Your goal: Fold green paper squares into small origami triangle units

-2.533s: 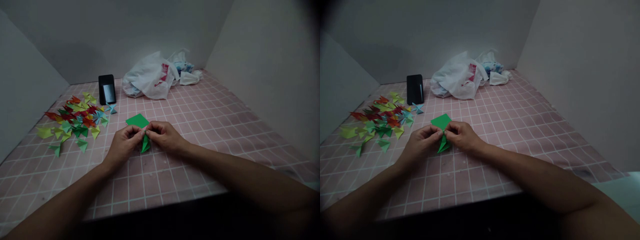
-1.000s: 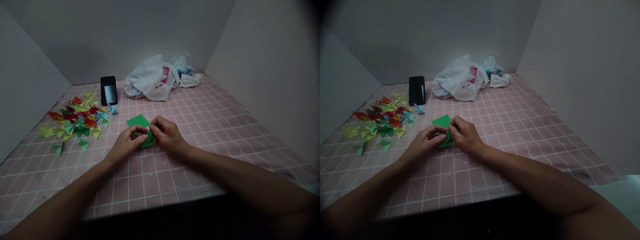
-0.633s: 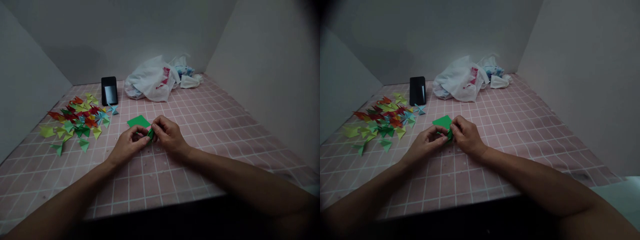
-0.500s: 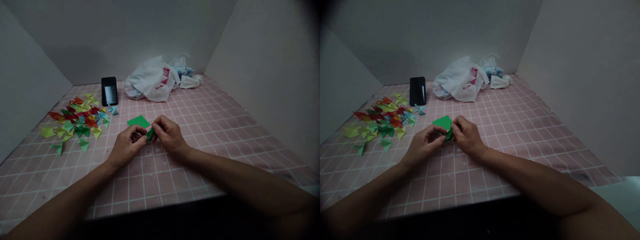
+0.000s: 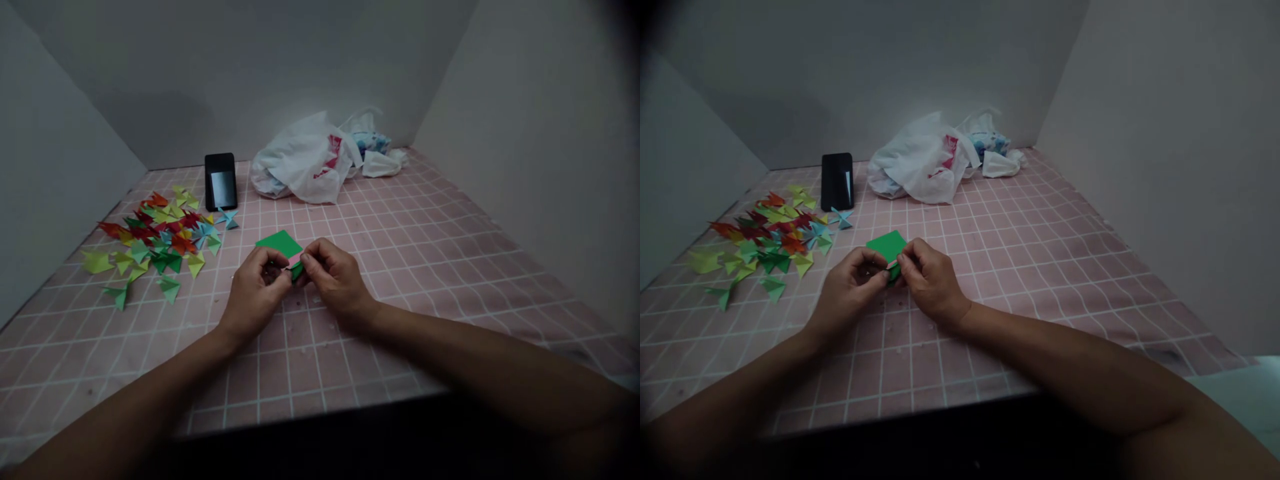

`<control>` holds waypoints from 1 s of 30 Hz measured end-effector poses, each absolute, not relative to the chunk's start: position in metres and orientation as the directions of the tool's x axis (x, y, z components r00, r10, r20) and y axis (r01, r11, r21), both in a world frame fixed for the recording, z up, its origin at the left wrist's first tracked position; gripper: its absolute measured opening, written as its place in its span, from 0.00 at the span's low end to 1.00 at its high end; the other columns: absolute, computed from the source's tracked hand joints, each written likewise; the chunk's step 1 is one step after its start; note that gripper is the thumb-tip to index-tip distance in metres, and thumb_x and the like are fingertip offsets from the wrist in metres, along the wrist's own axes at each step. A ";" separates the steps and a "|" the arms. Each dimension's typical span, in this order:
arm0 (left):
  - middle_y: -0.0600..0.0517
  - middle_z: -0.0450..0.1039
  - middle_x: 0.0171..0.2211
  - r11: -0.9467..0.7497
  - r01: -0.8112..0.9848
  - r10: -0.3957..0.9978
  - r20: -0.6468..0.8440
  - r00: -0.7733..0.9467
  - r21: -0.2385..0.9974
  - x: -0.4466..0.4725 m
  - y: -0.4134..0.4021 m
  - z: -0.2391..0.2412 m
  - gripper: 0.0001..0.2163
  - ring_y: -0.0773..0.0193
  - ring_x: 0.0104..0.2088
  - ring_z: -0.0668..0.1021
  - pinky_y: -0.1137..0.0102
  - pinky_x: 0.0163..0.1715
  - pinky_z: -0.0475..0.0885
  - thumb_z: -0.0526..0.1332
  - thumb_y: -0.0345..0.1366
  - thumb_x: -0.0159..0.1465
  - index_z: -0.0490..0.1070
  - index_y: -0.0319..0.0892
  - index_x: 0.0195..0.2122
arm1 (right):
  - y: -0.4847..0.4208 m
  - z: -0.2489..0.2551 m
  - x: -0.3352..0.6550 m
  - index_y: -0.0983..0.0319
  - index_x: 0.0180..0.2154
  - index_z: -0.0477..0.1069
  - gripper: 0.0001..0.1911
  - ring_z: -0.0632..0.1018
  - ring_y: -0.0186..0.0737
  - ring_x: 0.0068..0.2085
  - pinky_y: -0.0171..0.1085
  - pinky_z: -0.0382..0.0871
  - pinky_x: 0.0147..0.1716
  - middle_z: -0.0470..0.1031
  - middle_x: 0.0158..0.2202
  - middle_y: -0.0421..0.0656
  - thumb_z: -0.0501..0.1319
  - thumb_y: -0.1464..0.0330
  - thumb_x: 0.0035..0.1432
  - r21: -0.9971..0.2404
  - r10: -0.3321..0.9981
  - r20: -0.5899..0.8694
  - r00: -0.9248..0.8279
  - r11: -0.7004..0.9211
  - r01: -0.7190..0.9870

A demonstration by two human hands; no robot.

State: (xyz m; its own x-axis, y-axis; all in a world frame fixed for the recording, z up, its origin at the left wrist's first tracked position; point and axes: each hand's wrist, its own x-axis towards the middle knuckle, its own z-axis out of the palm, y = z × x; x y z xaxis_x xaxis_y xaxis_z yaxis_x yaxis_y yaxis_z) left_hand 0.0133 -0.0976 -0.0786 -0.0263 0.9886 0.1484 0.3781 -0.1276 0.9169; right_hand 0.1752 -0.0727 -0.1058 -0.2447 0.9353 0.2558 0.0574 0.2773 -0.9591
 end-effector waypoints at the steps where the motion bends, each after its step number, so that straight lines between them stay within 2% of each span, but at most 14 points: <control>1: 0.52 0.73 0.33 -0.106 0.336 0.991 0.127 -0.042 0.936 0.014 -0.098 -0.080 0.06 0.63 0.33 0.75 0.68 0.35 0.70 0.65 0.37 0.57 0.71 0.43 0.34 | -0.073 -0.107 0.175 0.59 0.34 0.64 0.10 0.78 0.35 0.29 0.37 0.72 0.32 0.74 0.29 0.39 0.58 0.62 0.69 -0.961 0.936 0.252 -0.247 0.271 0.048; 4: 0.53 0.72 0.32 -0.044 0.250 0.997 0.058 -0.052 0.967 0.014 -0.099 -0.082 0.08 0.63 0.33 0.75 0.68 0.35 0.70 0.66 0.38 0.57 0.70 0.43 0.35 | -0.072 -0.109 0.174 0.59 0.35 0.65 0.11 0.78 0.36 0.29 0.38 0.73 0.32 0.74 0.28 0.39 0.59 0.61 0.69 -0.963 0.933 0.257 -0.251 0.269 0.014; 7: 0.53 0.72 0.32 -0.027 0.238 0.999 0.033 -0.023 0.971 0.015 -0.099 -0.082 0.08 0.63 0.32 0.74 0.68 0.33 0.70 0.65 0.39 0.58 0.70 0.43 0.36 | -0.072 -0.110 0.174 0.59 0.35 0.65 0.10 0.78 0.35 0.29 0.38 0.73 0.32 0.72 0.29 0.38 0.59 0.61 0.69 -0.963 0.934 0.259 -0.247 0.268 0.005; 11: 0.53 0.72 0.31 -0.054 0.256 0.999 0.054 0.006 0.965 0.015 -0.099 -0.080 0.07 0.65 0.29 0.73 0.69 0.30 0.68 0.66 0.39 0.59 0.71 0.43 0.35 | -0.073 -0.109 0.175 0.59 0.34 0.64 0.11 0.77 0.35 0.29 0.38 0.73 0.33 0.72 0.28 0.38 0.59 0.61 0.68 -0.964 0.937 0.251 -0.243 0.265 0.026; 22: 0.54 0.72 0.30 -0.094 0.233 0.988 0.119 -0.097 0.968 0.017 -0.101 -0.078 0.04 0.65 0.30 0.74 0.69 0.32 0.69 0.65 0.36 0.57 0.72 0.43 0.31 | -0.076 -0.106 0.174 0.59 0.35 0.64 0.11 0.80 0.37 0.30 0.38 0.74 0.32 0.74 0.29 0.39 0.58 0.61 0.69 -0.972 0.940 0.229 -0.253 0.233 -0.015; 30: 0.56 0.69 0.26 -0.061 0.249 0.995 0.079 -0.062 0.967 0.015 -0.099 -0.077 0.08 0.66 0.26 0.71 0.71 0.27 0.66 0.66 0.37 0.56 0.71 0.43 0.35 | -0.075 -0.106 0.175 0.59 0.34 0.64 0.10 0.78 0.36 0.30 0.38 0.72 0.32 0.73 0.29 0.40 0.58 0.62 0.69 -0.954 0.931 0.269 -0.246 0.292 0.063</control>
State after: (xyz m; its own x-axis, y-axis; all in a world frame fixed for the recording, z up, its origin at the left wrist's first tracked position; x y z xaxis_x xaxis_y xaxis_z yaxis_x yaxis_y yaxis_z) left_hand 0.0153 -0.0988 -0.0765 -0.0620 0.9950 0.0787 0.2491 -0.0609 0.9666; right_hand 0.1751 -0.0754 -0.1058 -0.2464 0.9311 0.2688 0.0628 0.2922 -0.9543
